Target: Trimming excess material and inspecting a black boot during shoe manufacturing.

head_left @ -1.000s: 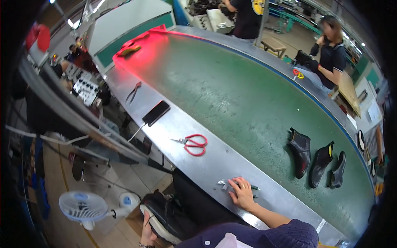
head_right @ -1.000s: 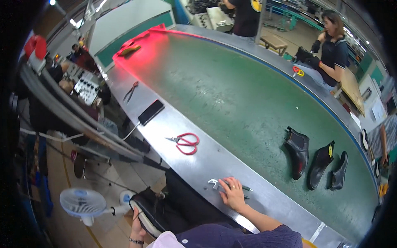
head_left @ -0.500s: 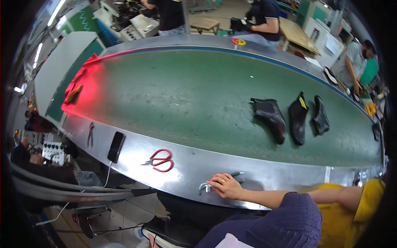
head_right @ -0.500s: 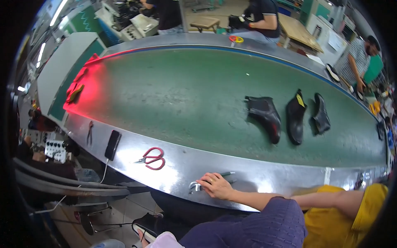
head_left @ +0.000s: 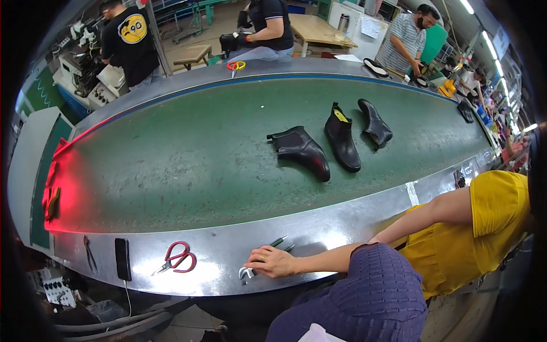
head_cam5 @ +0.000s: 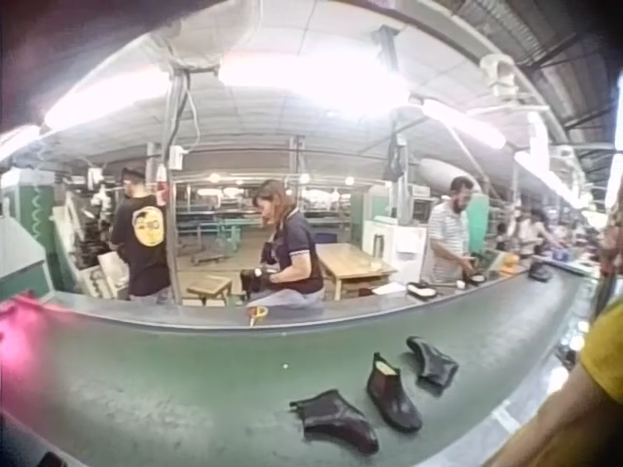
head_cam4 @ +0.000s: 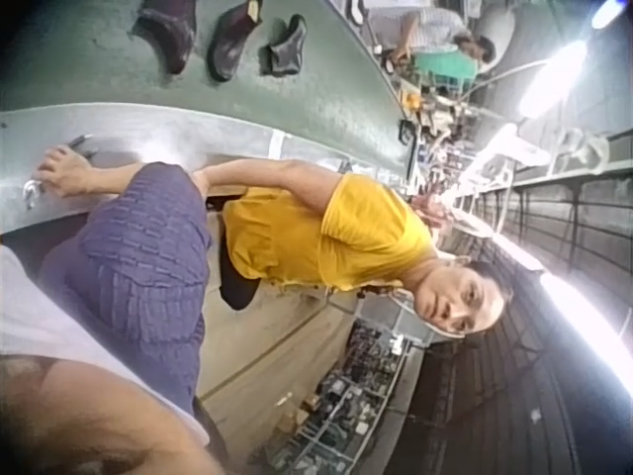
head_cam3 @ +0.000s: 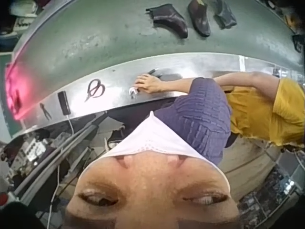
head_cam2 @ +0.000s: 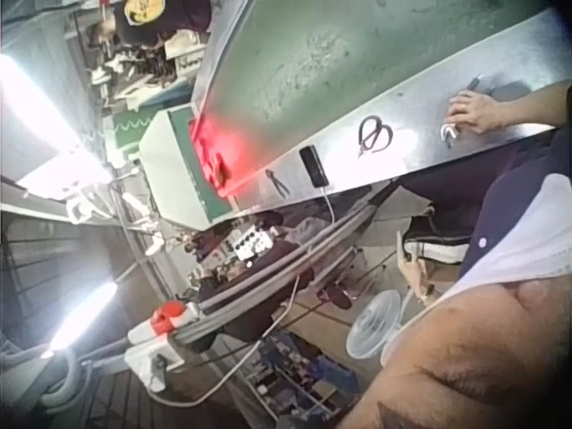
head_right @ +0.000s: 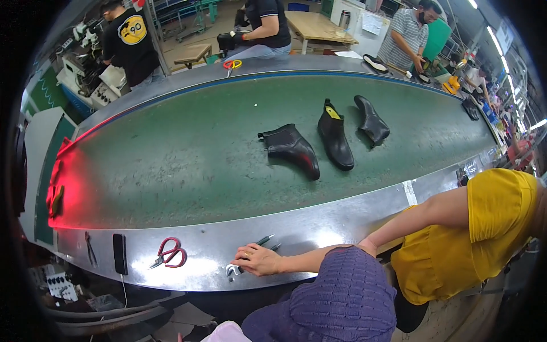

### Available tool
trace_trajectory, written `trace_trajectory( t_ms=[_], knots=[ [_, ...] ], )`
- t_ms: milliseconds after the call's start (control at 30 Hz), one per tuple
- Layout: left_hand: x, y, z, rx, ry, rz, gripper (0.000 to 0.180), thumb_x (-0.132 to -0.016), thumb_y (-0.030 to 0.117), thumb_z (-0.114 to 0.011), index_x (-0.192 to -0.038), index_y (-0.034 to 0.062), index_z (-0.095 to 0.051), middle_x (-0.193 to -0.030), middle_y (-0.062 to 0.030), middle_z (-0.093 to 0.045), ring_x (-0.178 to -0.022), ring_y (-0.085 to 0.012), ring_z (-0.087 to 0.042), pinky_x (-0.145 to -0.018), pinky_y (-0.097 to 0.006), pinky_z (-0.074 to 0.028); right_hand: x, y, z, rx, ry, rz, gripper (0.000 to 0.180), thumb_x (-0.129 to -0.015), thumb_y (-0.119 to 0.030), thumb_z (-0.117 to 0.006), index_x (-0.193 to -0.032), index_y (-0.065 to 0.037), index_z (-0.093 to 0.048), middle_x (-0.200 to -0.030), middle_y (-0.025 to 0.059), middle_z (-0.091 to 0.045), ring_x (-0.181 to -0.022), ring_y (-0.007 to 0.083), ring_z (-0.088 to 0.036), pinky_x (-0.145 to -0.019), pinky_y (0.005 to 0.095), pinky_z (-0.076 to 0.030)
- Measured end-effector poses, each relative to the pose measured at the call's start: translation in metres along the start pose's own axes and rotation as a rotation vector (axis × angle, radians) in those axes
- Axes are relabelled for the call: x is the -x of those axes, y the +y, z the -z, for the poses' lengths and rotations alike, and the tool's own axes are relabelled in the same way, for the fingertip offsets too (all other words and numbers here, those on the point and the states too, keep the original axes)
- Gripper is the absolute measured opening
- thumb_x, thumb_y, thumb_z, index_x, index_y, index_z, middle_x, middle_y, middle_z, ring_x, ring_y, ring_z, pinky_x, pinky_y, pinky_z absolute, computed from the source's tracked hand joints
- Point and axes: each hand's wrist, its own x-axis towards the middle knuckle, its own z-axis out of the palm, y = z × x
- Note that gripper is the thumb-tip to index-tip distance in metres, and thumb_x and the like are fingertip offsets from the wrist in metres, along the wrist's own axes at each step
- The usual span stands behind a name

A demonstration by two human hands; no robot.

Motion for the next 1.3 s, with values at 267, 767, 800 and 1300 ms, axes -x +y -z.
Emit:
trace_trajectory(
  t_ms=[267,767,800,1300],
  knots=[
    [0.002,0.127,-0.029,-0.137,-0.039,-0.157,0.038,-0.091,0.006,-0.060,-0.128,0.0005,-0.059,-0.113,-0.0110,-0.067,-0.100,-0.0190,-0.059,-0.091,-0.028,-0.044,0.001,0.002,-0.007,-0.016,0.009,0.002,0.036,-0.087,-0.019,-0.060,-0.122,-0.014,-0.057,-0.111,0.0045,-0.056,-0.114,0.0223,-0.051,-0.097,0.0383,-0.039],
    [0.010,0.097,-0.065,0.326,0.297,-0.172,0.043,-0.093,0.014,-0.063,-0.132,0.0010,-0.051,-0.131,-0.0123,-0.055,-0.115,-0.0243,-0.053,-0.097,-0.033,-0.044,-0.003,0.000,0.001,0.028,-0.091,0.015,0.050,-0.084,-0.016,-0.063,-0.132,-0.017,-0.053,-0.116,0.0066,-0.054,-0.115,0.0247,-0.051,-0.095,0.0395,-0.042],
    [0.015,0.086,-0.066,0.423,0.274,-0.175,0.047,-0.093,0.015,-0.063,-0.135,0.0007,-0.047,-0.134,-0.0127,-0.052,-0.116,-0.0237,-0.052,-0.096,-0.034,-0.045,-0.003,0.000,0.000,0.055,-0.075,-0.015,0.052,-0.083,-0.016,-0.064,-0.134,-0.017,-0.052,-0.118,0.0073,-0.053,-0.115,0.0260,-0.050,-0.096,0.0395,-0.041],
    [0.036,0.075,-0.102,-0.036,0.847,-0.236,0.029,-0.095,0.008,-0.053,-0.122,0.0054,-0.062,-0.092,-0.0190,-0.065,-0.071,-0.0269,-0.062,-0.067,-0.033,-0.049,-0.055,-0.038,0.048,-0.749,-0.648,-1.098,0.033,-0.089,-0.027,-0.061,-0.117,-0.011,-0.059,-0.092,-0.0008,-0.056,-0.082,0.0135,-0.057,-0.072,0.0308,-0.046]
  ],
)
